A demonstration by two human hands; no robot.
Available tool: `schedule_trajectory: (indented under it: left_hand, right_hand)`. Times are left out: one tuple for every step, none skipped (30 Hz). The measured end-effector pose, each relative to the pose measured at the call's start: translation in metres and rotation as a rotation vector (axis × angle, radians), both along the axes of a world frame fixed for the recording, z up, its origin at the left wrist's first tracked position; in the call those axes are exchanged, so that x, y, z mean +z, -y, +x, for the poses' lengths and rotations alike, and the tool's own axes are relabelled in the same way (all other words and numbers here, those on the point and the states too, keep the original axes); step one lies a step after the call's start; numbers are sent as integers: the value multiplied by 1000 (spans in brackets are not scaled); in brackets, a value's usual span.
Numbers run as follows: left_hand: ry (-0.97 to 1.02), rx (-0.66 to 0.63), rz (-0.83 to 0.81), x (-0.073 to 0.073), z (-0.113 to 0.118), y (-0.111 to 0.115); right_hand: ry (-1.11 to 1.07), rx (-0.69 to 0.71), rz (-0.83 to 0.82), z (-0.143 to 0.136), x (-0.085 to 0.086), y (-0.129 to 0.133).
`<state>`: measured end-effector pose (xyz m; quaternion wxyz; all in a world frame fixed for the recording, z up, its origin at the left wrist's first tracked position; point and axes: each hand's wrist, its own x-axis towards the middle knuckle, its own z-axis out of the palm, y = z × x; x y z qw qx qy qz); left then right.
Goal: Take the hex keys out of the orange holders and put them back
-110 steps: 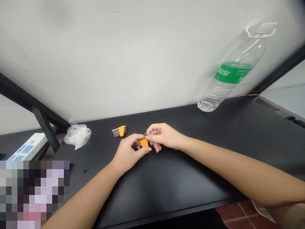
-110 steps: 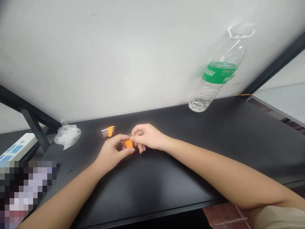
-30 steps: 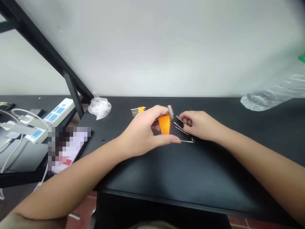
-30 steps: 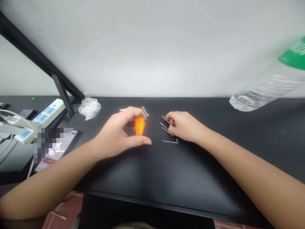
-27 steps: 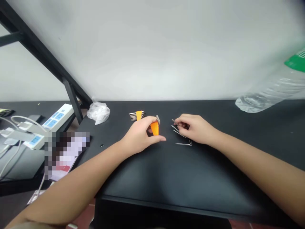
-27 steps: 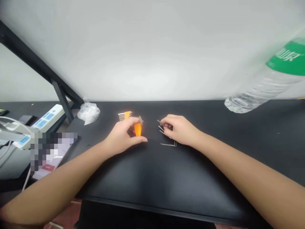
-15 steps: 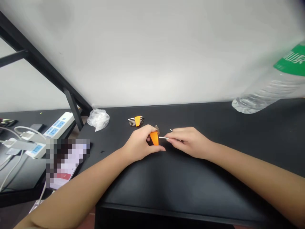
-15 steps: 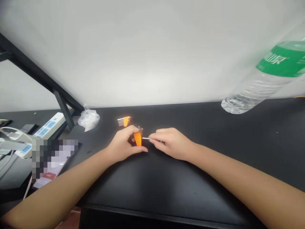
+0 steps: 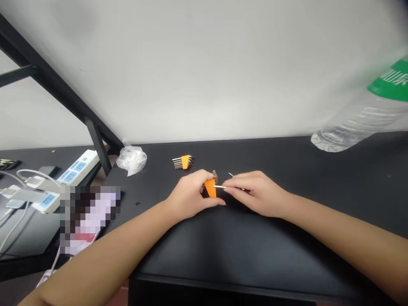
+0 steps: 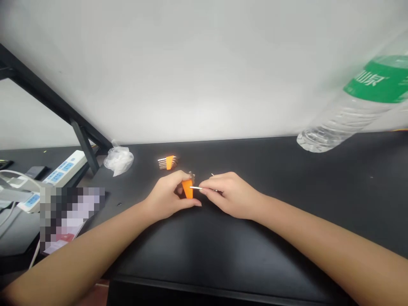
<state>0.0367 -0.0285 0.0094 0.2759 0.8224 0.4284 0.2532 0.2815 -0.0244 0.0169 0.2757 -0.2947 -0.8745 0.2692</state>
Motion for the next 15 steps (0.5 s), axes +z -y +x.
schedule_trajectory:
  left_hand:
    - [3, 0, 6, 0, -1, 0]
    - [9, -2, 14, 0, -2, 0]
    - [13, -3, 22, 0, -3, 0]
    - [16, -1, 30, 0, -4, -1]
    - [15, 1, 36, 0, -5, -1]
    - [11, 3, 42, 0, -5, -1]
    - [1, 2, 48, 0, -5, -1]
    - [-14, 0, 56, 1, -5, -1]
    - [-35, -7, 69, 1, -4, -1]
    - [-62, -21, 88, 2, -3, -1]
    - [-95, -42, 111, 3, -1, 0]
    - [-129, -65, 135, 5, 1, 1]
    - [-161, -82, 155, 6, 4, 3]
    - [-183, -89, 166, 7, 6, 4]
    - [-190, -74, 166, 8, 7, 6]
  right_hand:
    - [6, -6, -15, 0, 1, 0]
    - [9, -15, -29, 0, 3, 0]
    - [9, -25, -44, 0, 4, 1]
    - [8, -33, -55, 0, 4, 1]
    - [11, -37, -64, 0, 5, 1]
    - [17, -37, -71, 0, 6, 1]
    - [24, -37, -75, 0, 6, 1]
    - [30, -36, -77, 1, 7, 1]
    - [37, -38, -81, 0, 7, 1]
    - [43, -42, -88, -1, 7, 2]
    - [51, -49, -104, -2, 8, 2]
    - [60, -58, -134, -4, 8, 3]
    - [67, -76, -180, -6, 8, 4]
    - [68, -102, -246, -9, 7, 6]
    - [58, -136, -328, -11, 7, 8]
